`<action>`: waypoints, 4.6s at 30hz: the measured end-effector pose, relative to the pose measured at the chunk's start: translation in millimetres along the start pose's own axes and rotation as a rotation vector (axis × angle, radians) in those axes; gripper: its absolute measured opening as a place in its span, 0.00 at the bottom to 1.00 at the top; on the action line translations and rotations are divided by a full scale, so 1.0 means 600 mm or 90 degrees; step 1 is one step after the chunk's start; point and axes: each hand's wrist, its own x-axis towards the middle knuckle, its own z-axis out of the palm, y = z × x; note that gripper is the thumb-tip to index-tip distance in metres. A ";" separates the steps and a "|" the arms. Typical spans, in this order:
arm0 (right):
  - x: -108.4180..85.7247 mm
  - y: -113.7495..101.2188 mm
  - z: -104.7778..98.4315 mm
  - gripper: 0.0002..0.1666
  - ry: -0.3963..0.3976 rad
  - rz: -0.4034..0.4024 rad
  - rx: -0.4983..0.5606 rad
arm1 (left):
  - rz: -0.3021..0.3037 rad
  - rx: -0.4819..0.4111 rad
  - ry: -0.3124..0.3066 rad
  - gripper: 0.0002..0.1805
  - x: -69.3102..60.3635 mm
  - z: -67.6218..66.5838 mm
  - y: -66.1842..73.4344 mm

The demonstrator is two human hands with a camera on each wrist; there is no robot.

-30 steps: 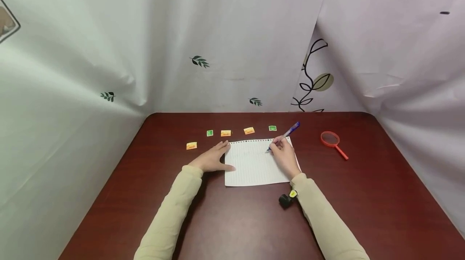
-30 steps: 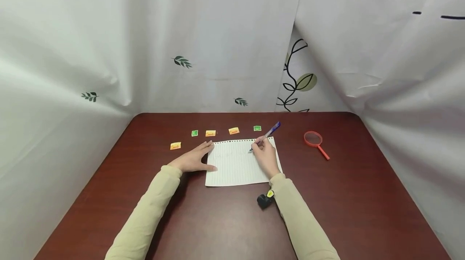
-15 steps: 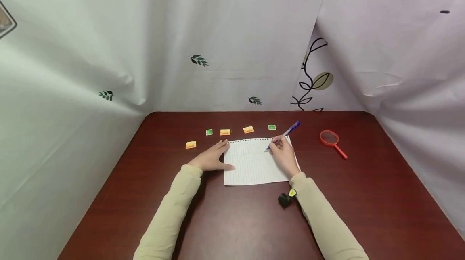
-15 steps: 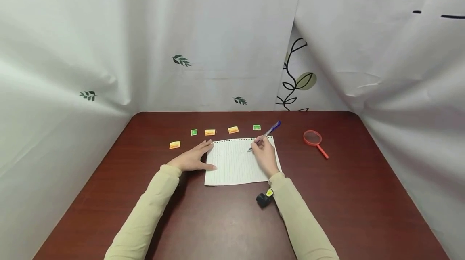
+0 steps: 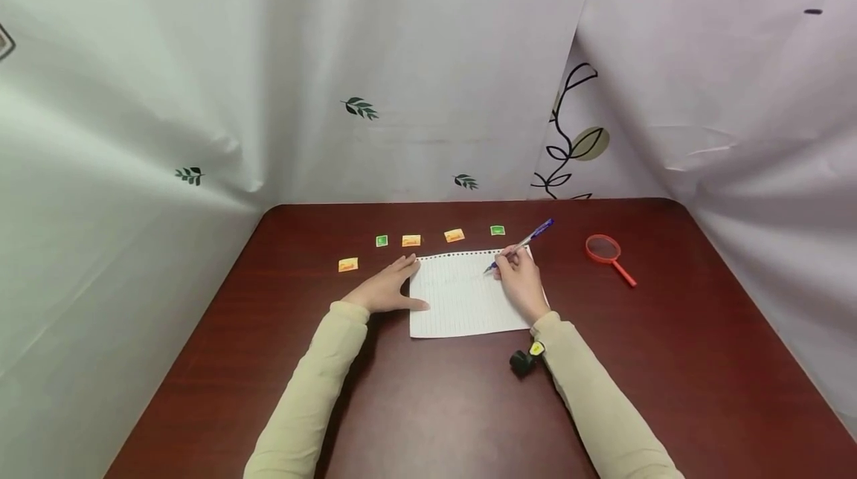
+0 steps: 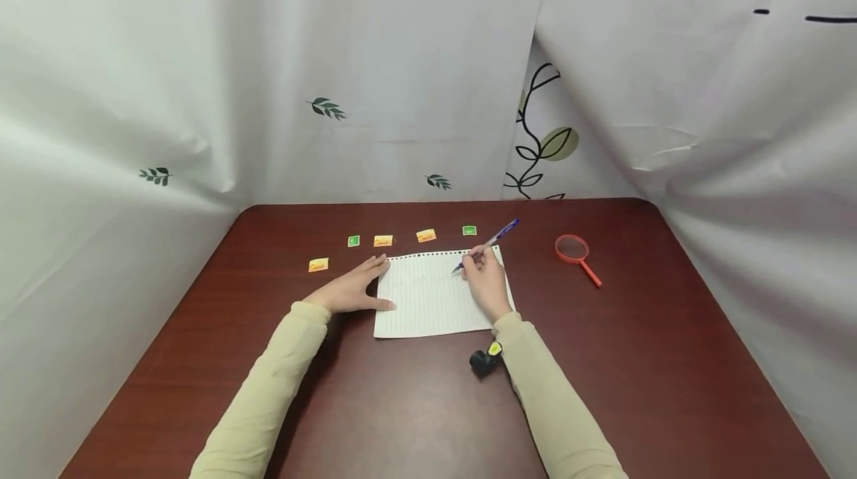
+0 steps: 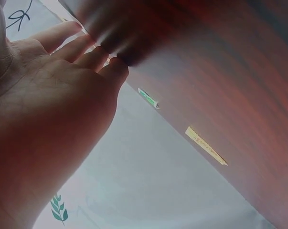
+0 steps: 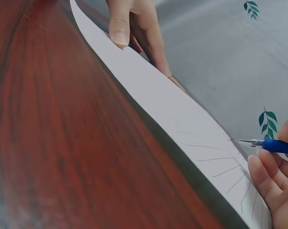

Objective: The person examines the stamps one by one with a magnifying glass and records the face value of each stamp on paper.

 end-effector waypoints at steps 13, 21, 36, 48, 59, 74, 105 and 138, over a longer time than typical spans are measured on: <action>0.009 -0.006 0.000 0.11 -0.009 -0.006 0.033 | 0.000 0.000 0.001 0.57 0.001 -0.011 -0.001; 0.002 -0.009 -0.005 0.11 -0.027 0.008 0.048 | -0.004 -0.013 -0.009 0.57 -0.002 -0.002 -0.002; 0.016 -0.035 -0.063 0.29 0.006 -0.061 -0.078 | -0.004 0.001 -0.004 0.56 -0.001 -0.004 -0.002; 0.026 -0.052 -0.140 0.27 -0.118 -0.059 -0.244 | 0.004 0.001 -0.005 0.57 0.001 -0.001 -0.001; 0.023 -0.039 -0.195 0.25 -0.178 -0.086 -0.364 | 0.010 0.000 -0.006 0.57 0.002 0.000 0.000; 0.014 -0.021 -0.231 0.21 -0.207 -0.060 -0.445 | 0.000 -0.004 -0.004 0.56 0.000 0.001 -0.001; 0.014 -0.023 -0.229 0.18 -0.222 -0.027 -0.496 | -0.007 0.005 -0.002 0.56 0.002 0.000 0.000; 0.007 -0.021 -0.230 0.22 -0.219 -0.020 -0.514 | 0.021 -0.002 0.003 0.57 0.000 -0.001 -0.005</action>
